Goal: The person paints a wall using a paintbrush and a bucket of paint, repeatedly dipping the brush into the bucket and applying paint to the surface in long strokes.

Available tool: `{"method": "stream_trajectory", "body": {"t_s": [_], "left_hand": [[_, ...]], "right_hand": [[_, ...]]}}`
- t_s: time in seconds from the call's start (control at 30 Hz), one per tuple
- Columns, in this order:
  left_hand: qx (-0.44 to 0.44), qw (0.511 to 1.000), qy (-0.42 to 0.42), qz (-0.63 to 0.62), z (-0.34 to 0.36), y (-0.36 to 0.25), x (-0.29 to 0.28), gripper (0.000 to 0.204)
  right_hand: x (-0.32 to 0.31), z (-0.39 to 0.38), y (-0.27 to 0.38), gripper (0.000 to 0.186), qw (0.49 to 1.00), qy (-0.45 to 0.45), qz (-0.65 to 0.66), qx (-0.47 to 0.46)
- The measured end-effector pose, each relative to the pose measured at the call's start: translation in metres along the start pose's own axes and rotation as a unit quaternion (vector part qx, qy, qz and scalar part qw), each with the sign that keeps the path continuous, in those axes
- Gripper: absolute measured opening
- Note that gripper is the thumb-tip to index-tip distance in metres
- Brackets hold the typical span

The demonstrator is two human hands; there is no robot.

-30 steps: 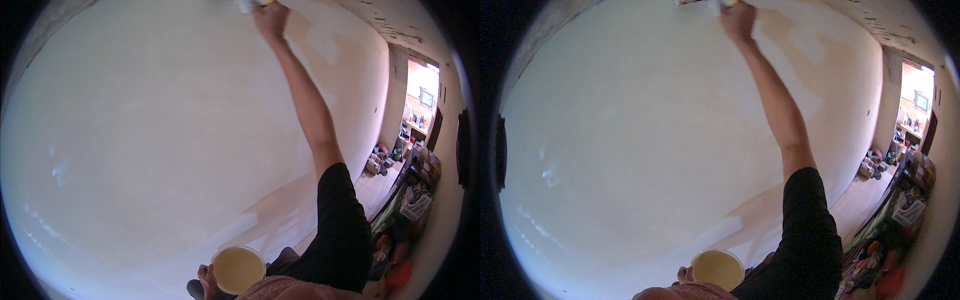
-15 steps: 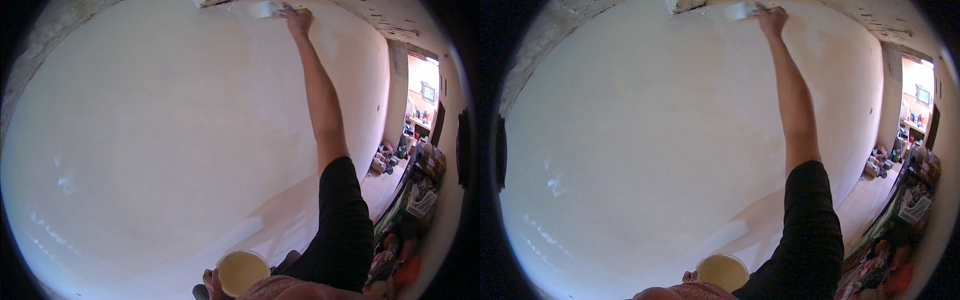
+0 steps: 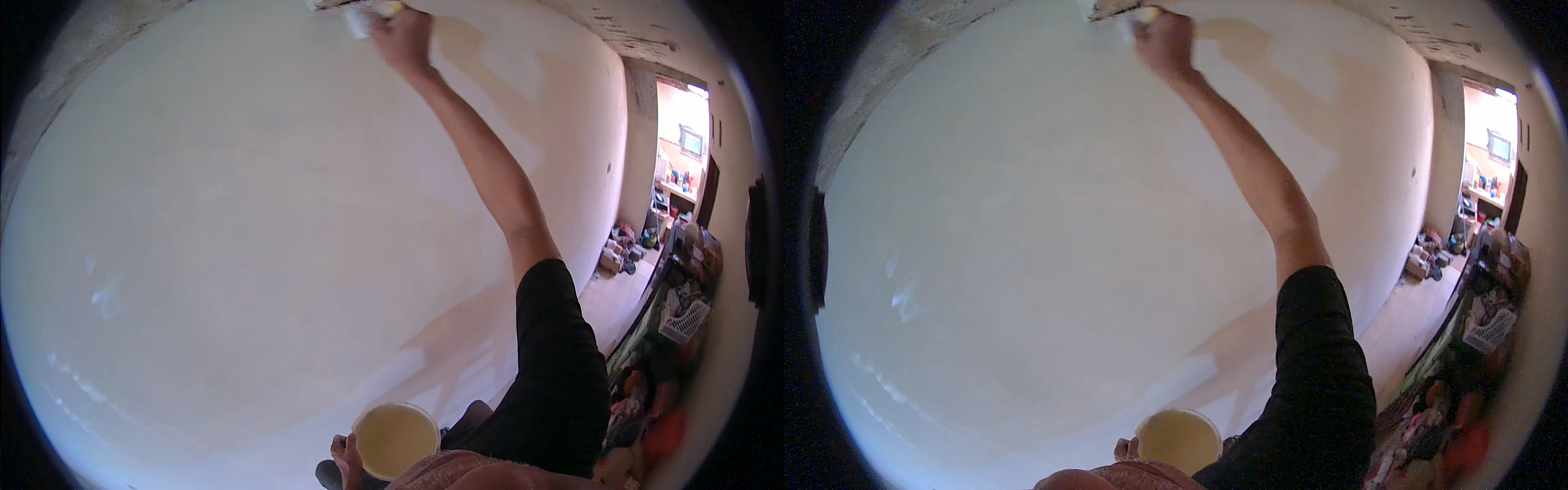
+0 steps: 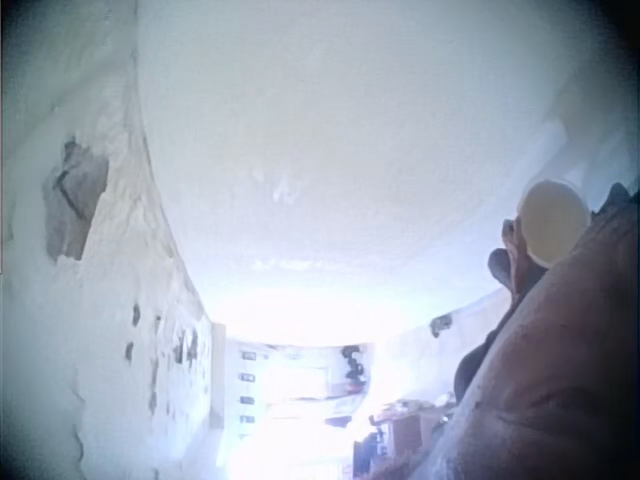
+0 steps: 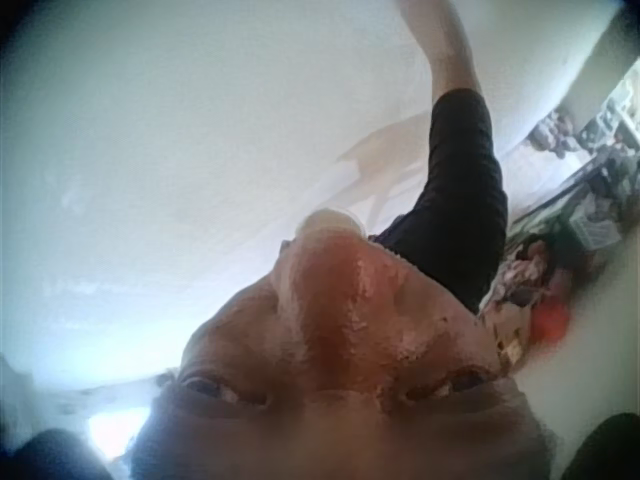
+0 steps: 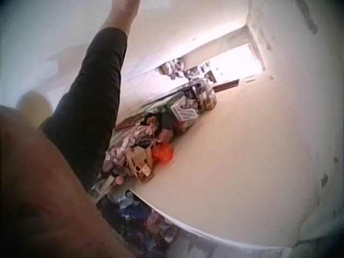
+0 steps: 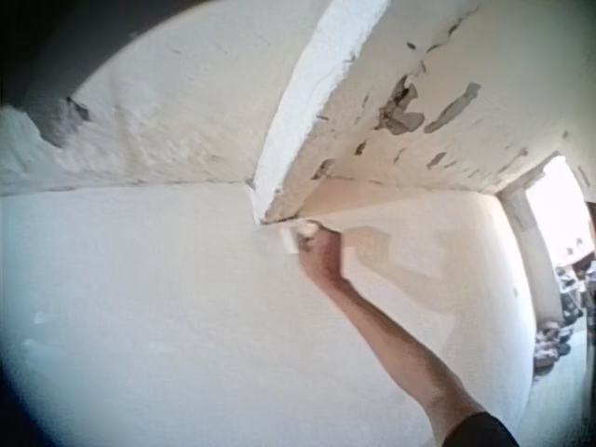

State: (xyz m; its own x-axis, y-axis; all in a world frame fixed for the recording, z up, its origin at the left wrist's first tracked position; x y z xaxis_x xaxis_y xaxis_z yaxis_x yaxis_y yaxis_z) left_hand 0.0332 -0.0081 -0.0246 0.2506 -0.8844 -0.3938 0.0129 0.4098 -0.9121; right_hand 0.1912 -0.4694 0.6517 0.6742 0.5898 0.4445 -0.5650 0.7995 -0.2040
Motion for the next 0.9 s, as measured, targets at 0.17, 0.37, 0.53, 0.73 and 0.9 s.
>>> {"method": "stream_trajectory", "body": {"t_s": [0.17, 0.37, 0.53, 0.73, 0.9], "left_hand": [[-0.021, 0.998, -0.003, 0.061, 0.006, 0.029, -0.011, 0.032], [-0.042, 0.997, -0.002, 0.072, 0.007, 0.021, -0.009, 0.034], [0.025, 0.997, 0.005, 0.078, 0.009, 0.027, -0.006, 0.035], [-0.003, 1.0, 0.003, 0.028, 0.012, 0.041, 0.005, 0.036], [-0.025, 0.996, 0.023, 0.078, -0.006, -0.012, 0.004, 0.036]], "right_hand": [[0.005, 0.005, 0.06, 0.009, 0.972, 0.001, 0.233, 0.015], [-0.024, -0.017, -0.072, 0.019, 0.951, -0.016, 0.245, 0.186], [-0.112, -0.011, -0.17, 0.039, 0.982, -0.072, -0.042, 0.169], [-0.129, -0.007, -0.161, 0.036, 0.964, -0.032, -0.23, 0.13], [-0.059, -0.029, -0.081, 0.029, 0.992, 0.003, -0.115, 0.05]]}}
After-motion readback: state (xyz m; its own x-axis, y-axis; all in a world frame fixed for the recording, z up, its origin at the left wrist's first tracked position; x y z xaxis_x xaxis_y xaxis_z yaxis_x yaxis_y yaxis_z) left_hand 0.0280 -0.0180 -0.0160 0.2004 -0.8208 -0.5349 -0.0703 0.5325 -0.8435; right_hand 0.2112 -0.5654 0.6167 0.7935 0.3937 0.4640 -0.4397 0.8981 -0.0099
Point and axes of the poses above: each hand's wrist, its own z-axis towards the middle knuckle, its own x-axis out of the palm, y = z × x, the point moved 2 cm from there along z, towards the middle knuckle, and after that the axes turned 14 degrees about z, right-handed, at the moved point
